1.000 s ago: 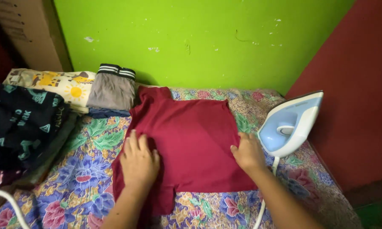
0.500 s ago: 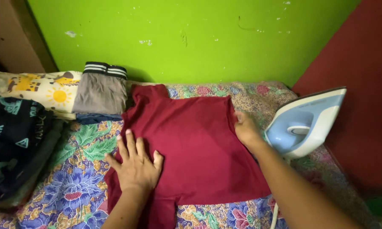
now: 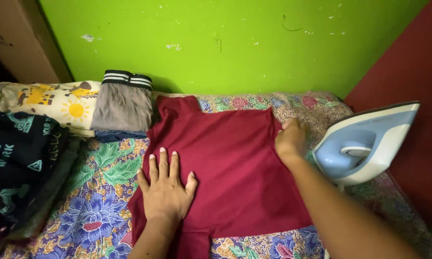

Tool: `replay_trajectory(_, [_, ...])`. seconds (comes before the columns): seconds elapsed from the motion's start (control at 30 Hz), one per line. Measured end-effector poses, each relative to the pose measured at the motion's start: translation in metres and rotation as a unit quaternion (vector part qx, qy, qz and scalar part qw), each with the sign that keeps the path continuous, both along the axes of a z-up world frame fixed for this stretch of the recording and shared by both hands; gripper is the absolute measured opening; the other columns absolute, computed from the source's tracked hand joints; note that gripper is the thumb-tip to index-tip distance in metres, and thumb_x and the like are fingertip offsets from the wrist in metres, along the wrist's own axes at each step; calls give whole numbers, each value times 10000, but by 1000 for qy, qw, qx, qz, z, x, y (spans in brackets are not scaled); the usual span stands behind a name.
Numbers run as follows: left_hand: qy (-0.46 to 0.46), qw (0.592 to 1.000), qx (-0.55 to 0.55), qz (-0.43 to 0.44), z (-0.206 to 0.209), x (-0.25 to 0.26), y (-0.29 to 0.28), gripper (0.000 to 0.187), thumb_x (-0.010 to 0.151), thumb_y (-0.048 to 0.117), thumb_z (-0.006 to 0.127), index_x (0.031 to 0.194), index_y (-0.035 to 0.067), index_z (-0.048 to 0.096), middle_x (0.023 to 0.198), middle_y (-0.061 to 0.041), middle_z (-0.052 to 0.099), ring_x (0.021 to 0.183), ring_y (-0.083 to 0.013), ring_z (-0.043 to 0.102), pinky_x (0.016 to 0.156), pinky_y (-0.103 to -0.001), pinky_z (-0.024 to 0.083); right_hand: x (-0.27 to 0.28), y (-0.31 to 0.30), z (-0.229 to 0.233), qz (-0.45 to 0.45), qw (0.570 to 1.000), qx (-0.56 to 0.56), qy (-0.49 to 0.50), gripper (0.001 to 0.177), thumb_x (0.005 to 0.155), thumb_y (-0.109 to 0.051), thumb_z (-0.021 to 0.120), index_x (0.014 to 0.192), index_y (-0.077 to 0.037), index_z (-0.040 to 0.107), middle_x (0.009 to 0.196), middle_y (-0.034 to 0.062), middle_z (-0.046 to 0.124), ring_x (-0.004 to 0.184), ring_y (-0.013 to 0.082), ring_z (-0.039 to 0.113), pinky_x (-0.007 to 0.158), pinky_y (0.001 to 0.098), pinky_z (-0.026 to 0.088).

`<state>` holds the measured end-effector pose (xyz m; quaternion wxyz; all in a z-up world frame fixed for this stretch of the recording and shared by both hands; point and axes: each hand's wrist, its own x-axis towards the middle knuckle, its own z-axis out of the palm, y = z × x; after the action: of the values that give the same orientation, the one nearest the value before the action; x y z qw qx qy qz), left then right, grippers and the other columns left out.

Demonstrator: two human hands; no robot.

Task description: Ironing and folding small clothes on a flat surface.

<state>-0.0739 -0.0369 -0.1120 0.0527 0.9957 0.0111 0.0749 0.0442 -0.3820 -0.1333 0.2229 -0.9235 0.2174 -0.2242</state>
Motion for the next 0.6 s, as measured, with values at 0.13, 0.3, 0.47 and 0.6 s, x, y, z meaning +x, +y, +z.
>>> replay_trajectory(0.13, [5, 1000, -3, 1, 0, -1, 0, 826, 898, 628, 364, 1606, 210, 278, 1708, -82, 153, 1510, -319, 129, 1172, -605, 86, -36, 64, 25, 72, 970, -175, -150, 205, 818, -108, 691, 1015, -53, 687, 1052, 211, 645, 1012, 390, 596, 924, 501, 465])
replay_trajectory(0.3, [4, 1000, 2, 0, -6, 1, 2, 832, 894, 636, 361, 1610, 222, 270, 1708, -68, 148, 1515, -304, 120, 1179, -599, 85, -84, 139, 15, 413, 893, -120, -132, 411, 938, -235, 606, 1287, -23, 650, 1405, 231, 568, 1339, 391, 517, 1141, 485, 384])
replay_trajectory(0.47, [-13, 999, 19, -25, -8, -6, 9, 820, 908, 629, 358, 1614, 224, 269, 1682, -77, 155, 1516, -312, 125, 1173, -615, 85, -85, 93, 2, 260, 944, -191, 73, 669, 1011, -498, 402, 1505, -47, 425, 1620, 221, 323, 1507, 426, 274, 1137, 581, 188])
replay_trajectory(0.6, [-14, 999, 19, -38, -13, -8, 11, 796, 909, 627, 351, 1605, 250, 264, 1711, -64, 139, 1516, -310, 108, 1165, -625, 67, -112, 53, -7, 83, 965, -210, 133, 660, 1014, -513, 402, 1517, -86, 419, 1614, 166, 314, 1494, 358, 276, 1183, 524, 232])
